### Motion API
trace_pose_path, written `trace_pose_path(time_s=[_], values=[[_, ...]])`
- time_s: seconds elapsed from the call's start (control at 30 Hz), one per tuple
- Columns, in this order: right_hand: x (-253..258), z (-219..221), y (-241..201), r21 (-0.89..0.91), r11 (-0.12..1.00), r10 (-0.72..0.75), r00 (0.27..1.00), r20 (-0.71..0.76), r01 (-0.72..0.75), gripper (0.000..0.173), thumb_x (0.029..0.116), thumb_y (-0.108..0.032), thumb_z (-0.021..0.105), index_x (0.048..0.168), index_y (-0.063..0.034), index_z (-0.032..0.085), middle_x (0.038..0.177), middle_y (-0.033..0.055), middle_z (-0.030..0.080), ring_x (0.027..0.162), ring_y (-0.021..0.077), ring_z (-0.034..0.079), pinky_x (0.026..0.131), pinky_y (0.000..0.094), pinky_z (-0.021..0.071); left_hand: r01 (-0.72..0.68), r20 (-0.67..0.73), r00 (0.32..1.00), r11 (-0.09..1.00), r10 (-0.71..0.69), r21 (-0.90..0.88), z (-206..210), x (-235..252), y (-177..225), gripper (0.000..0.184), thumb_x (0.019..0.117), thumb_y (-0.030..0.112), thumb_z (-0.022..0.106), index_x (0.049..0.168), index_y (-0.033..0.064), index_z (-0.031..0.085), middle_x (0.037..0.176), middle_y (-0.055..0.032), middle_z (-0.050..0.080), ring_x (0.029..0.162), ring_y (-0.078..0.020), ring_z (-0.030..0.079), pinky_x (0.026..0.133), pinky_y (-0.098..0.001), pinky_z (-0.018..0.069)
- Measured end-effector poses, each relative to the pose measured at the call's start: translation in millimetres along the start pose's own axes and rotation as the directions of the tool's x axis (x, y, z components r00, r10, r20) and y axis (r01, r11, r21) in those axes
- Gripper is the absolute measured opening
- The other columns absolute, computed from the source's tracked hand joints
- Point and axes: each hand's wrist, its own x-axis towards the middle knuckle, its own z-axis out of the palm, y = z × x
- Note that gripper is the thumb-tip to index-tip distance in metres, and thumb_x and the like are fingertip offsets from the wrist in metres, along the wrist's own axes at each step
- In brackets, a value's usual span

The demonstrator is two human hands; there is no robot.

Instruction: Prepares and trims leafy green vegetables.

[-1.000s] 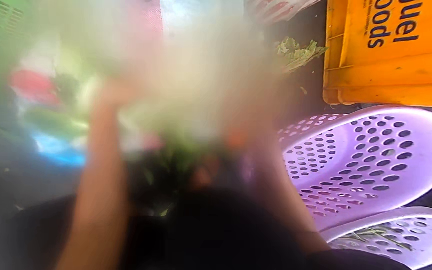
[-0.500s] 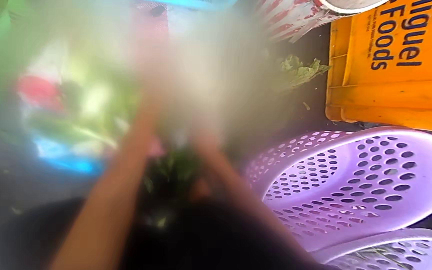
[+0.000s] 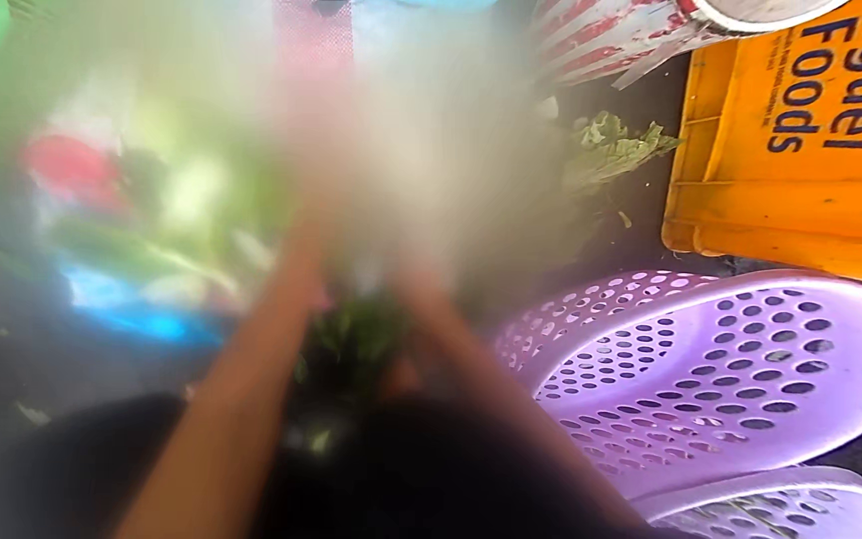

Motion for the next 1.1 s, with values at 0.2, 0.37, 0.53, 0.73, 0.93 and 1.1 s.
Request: trace_pose_path(time_s=[0.2, 0.37, 0.53, 0.73, 0.93, 1.1], values=[[36.2, -18.7, -25.8, 0.029, 1.000, 0.008, 1.000, 0.006, -0.008, 0.033, 0.1107, -0.022, 0.036, 0.127, -0.0025, 0.056, 0.095, 0.0213, 0.072, 0.091, 0.0404, 0.074, 0.073, 0.0546, 0.0585, -0.031, -0.022, 0.999, 0.994, 0.029, -0.102, 4.8, -5.0, -6.1, 0.040, 0.0970, 0.019, 0.069, 0.131, 0.0002, 0.060, 0.124, -0.0246, 0.066, 0.115, -0.0446, 0.065, 0.094, -0.0619, 0.0525], [36.5, -34.9, -27.0, 0.060, 0.998, -0.001, 1.000, 0.024, 0.000, 0.035, 0.1107, -0.023, 0.039, 0.138, -0.0060, 0.053, 0.099, 0.0230, 0.072, 0.095, 0.0439, 0.073, 0.077, 0.0599, 0.0569, -0.028, -0.037, 0.999, 0.983, 0.022, -0.182, -8.6, -15.9, -5.4, 0.039, 0.0980, 0.022, 0.068, 0.132, 0.0038, 0.062, 0.125, -0.0208, 0.068, 0.117, -0.0402, 0.065, 0.099, -0.0598, 0.0512], [-7.8, -5.3, 25.0, 0.108, 0.994, 0.017, 0.998, -0.066, -0.010, 0.036, 0.1114, -0.029, 0.037, 0.124, -0.0003, 0.054, 0.087, 0.0212, 0.069, 0.081, 0.0425, 0.072, 0.070, 0.0591, 0.0560, 0.005, -0.046, 0.999, 0.979, -0.015, -0.204, -23.6, 6.2, 3.9, 0.041, 0.1006, 0.025, 0.063, 0.138, 0.0074, 0.060, 0.137, -0.0198, 0.063, 0.128, -0.0374, 0.060, 0.108, -0.0555, 0.0467], [-13.3, -11.6, 4.3, 0.122, 0.992, -0.005, 0.990, -0.142, 0.023, 0.032, 0.1111, -0.028, 0.039, 0.118, -0.0002, 0.054, 0.085, 0.0194, 0.067, 0.074, 0.0400, 0.071, 0.063, 0.0543, 0.0563, -0.157, -0.329, 0.931, 0.987, 0.160, 0.037, 26.7, 3.0, 4.2, 0.045, 0.0898, 0.016, 0.074, 0.131, 0.0036, 0.061, 0.127, -0.0238, 0.061, 0.121, -0.0445, 0.059, 0.093, -0.0542, 0.0550], [-4.4, -5.8, 16.7, 0.187, 0.982, 0.060, 0.990, -0.124, -0.036, 0.035, 0.1114, -0.029, 0.037, 0.120, 0.0005, 0.054, 0.080, 0.0201, 0.067, 0.075, 0.0410, 0.072, 0.065, 0.0565, 0.0564, -0.284, -0.389, 0.860, 0.944, 0.329, 0.171, 70.6, -37.4, -11.2, 0.061, 0.1017, 0.050, 0.052, 0.150, 0.0139, 0.048, 0.148, -0.0186, 0.051, 0.133, -0.0409, 0.051, 0.102, -0.0623, 0.0440], [-7.5, -2.7, 20.4, 0.191, 0.981, 0.048, 0.989, -0.138, -0.021, 0.035, 0.1115, -0.029, 0.039, 0.118, 0.0014, 0.055, 0.079, 0.0202, 0.068, 0.074, 0.0406, 0.072, 0.064, 0.0560, 0.0562, -0.321, -0.425, 0.843, 0.942, 0.330, 0.095, 76.2, -45.6, -6.2, 0.051, 0.0944, 0.025, 0.068, 0.142, 0.0137, 0.054, 0.139, -0.0144, 0.059, 0.126, -0.0360, 0.058, 0.098, -0.0571, 0.0473]])
